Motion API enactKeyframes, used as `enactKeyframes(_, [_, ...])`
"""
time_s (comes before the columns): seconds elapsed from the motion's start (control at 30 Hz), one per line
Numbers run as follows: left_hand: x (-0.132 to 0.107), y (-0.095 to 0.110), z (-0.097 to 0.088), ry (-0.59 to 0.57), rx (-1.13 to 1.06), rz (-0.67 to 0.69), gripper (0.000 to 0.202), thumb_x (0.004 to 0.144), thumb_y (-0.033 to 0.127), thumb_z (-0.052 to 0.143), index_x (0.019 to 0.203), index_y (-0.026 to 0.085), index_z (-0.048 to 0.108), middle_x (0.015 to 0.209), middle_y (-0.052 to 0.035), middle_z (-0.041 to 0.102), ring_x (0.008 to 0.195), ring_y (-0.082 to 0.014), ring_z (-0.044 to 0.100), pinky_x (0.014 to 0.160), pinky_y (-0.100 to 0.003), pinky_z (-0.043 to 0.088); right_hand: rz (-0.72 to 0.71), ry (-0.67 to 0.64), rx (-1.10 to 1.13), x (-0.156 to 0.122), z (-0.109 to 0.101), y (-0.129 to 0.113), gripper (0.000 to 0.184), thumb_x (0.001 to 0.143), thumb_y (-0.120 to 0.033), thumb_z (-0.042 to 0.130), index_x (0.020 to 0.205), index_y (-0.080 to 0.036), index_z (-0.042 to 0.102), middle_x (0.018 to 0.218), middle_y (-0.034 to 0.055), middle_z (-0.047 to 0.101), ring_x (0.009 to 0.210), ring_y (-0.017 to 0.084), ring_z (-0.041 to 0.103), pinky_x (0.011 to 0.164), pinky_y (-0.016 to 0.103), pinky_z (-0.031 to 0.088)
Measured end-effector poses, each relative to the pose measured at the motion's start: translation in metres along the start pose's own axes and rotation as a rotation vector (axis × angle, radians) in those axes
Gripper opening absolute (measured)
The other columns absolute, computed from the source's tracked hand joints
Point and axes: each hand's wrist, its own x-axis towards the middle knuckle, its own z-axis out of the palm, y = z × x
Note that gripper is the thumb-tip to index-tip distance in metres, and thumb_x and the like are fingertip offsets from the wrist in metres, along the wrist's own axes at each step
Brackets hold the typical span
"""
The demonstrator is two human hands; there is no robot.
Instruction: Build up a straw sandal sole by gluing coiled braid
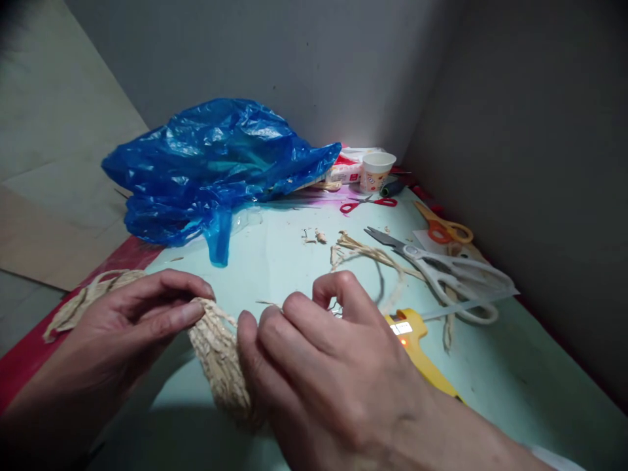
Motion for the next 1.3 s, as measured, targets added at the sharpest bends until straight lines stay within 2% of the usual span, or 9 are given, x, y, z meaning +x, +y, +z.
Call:
enactKeyframes(0.2, [-0.003,0.007,0.003,0.053,0.072,-0.048,0.015,0.071,0.036,0.084,0.08,0.026,0.076,0.077,0.0016,0.067,0.065,-0.0116,0.056,0.056,-0.017,0.045,0.082,0.044,0.049,0.001,0.009,-0.013,0.036,0.11,-0.01,0.028,0.11,-0.012,0.065,0.079,-0.0044,0.067,0.068,0.009,0.053,0.079,0.037,0.035])
enactKeyframes(0.4, [-0.004,0.008,0.005,0.065,0.054,-0.076,0.015,0.071,0.037,0.084,0.078,0.026,0.076,0.069,0.0024,0.064,0.062,-0.0114,0.054,0.054,-0.017,0.043,0.146,0.077,0.204,0.006,0.007,-0.011,0.032,0.109,-0.014,0.034,0.099,-0.014,0.065,0.07,-0.0046,0.059,0.064,0.01,0.049,0.075,0.035,0.034])
enactKeyframes(0.53, [-0.003,0.005,0.002,0.064,0.09,-0.08,0.018,0.07,0.04,0.084,0.08,0.027,0.076,0.077,0.0018,0.067,0.062,-0.01,0.052,0.052,-0.018,0.039,0.143,0.06,0.228,0.007,0.01,-0.011,0.033,0.109,-0.015,0.033,0.095,-0.015,0.063,0.069,-0.0042,0.056,0.062,0.011,0.047,0.074,0.036,0.032])
enactKeyframes(0.7, [0.001,-0.003,-0.003,0.031,0.101,-0.04,0.02,0.07,0.042,0.084,0.081,0.026,0.077,0.085,-0.0003,0.067,0.07,-0.013,0.056,0.052,-0.02,0.038,0.099,0.006,0.27,0.001,0.016,-0.009,0.025,0.104,-0.011,0.04,0.104,-0.013,0.064,0.079,-0.0016,0.064,0.07,0.012,0.048,0.081,0.037,0.032])
enactKeyframes(0.8, [0.003,-0.007,-0.005,0.03,0.146,-0.01,0.02,0.071,0.041,0.083,0.083,0.027,0.077,0.086,-0.001,0.068,0.077,-0.0157,0.058,0.054,-0.021,0.038,0.06,-0.021,0.276,-0.002,0.02,-0.007,0.025,0.103,-0.01,0.04,0.111,-0.012,0.064,0.091,0.0018,0.069,0.075,0.014,0.047,0.084,0.039,0.032])
enactKeyframes(0.9, [0.003,-0.008,-0.003,0.035,0.158,0.008,0.015,0.075,0.038,0.081,0.082,0.027,0.076,0.083,0.0008,0.066,0.077,-0.0142,0.056,0.06,-0.02,0.041,0.088,-0.02,0.283,-0.003,0.02,-0.007,0.028,0.101,-0.007,0.039,0.111,-0.013,0.064,0.092,0.0024,0.068,0.076,0.015,0.047,0.085,0.039,0.031])
enactKeyframes(1.07, [0.001,-0.005,0.008,0.09,0.083,0.022,0.008,0.075,0.029,0.079,0.079,0.024,0.074,0.073,0.0037,0.064,0.069,-0.011,0.054,0.063,-0.019,0.041,0.18,-0.15,0.416,0.002,0.014,-0.012,0.024,0.103,-0.023,0.042,0.096,-0.013,0.063,0.085,0.0044,0.06,0.078,0.018,0.047,0.078,0.039,0.032])
enactKeyframes(1.2, [-0.002,-0.003,0.017,0.149,0.017,0.003,0.01,0.073,0.028,0.079,0.077,0.022,0.072,0.069,0.0038,0.062,0.065,-0.0112,0.051,0.059,-0.021,0.039,0.293,-0.112,0.307,0.002,0.019,-0.021,0.028,0.093,-0.041,0.066,0.092,-0.013,0.063,0.086,0.0039,0.061,0.079,0.02,0.049,0.075,0.04,0.031])
enactKeyframes(1.3, [-0.002,-0.004,0.019,0.144,0.014,0.001,0.013,0.074,0.03,0.08,0.078,0.021,0.071,0.068,0.0037,0.06,0.064,-0.0114,0.049,0.057,-0.022,0.037,0.288,-0.081,0.262,0.0,0.024,-0.025,0.025,0.091,-0.039,0.066,0.088,-0.014,0.062,0.083,0.003,0.06,0.075,0.019,0.047,0.074,0.039,0.03])
